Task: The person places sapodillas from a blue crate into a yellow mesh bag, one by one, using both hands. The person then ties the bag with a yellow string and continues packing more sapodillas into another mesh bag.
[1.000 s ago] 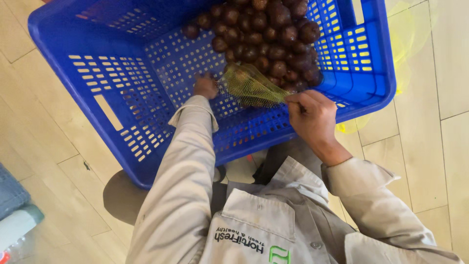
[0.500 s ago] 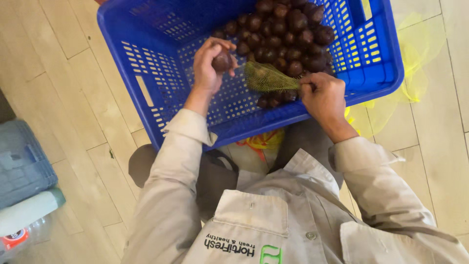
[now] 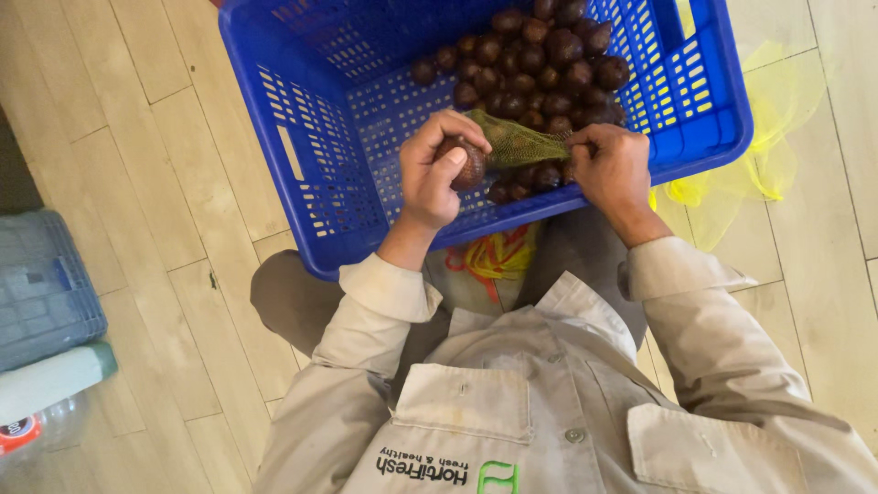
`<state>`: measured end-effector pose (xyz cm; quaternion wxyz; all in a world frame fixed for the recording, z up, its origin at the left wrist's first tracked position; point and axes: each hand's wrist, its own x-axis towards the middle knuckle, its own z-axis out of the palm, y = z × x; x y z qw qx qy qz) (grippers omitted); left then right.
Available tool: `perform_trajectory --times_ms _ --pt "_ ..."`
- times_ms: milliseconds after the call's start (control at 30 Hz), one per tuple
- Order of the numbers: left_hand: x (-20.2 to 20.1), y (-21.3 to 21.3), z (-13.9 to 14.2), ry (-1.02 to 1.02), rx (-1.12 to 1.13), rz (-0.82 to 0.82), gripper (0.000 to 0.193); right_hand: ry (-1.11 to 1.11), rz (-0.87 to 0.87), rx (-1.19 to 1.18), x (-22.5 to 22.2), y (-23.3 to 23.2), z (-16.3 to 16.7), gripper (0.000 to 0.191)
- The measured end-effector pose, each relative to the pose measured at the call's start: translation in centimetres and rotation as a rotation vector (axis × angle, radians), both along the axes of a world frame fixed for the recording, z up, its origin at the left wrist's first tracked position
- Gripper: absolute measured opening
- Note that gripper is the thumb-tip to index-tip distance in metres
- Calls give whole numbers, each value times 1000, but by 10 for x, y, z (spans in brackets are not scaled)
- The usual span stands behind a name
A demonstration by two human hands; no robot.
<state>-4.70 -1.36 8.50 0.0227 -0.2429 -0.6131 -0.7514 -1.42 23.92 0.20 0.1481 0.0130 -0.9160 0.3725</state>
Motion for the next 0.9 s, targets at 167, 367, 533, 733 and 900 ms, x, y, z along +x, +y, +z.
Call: perform_trajectory --times_ms 167,367,533,733,900 --pt "9 2 10 74 -87 91 19 -26 -15 -34 1 -1 1 10" --pt "9 5 16 135 -99 121 23 4 -5 -19 1 -2 2 10" --pt "15 7 21 134 -183 164 22 14 -10 -3 1 -3 3 9" --pt "13 10 14 86 -119 137 18 -6 -15 -17 1 -3 4 9" --pt "8 12 -20 -188 -59 102 16 4 5 -19 2 -2 4 13"
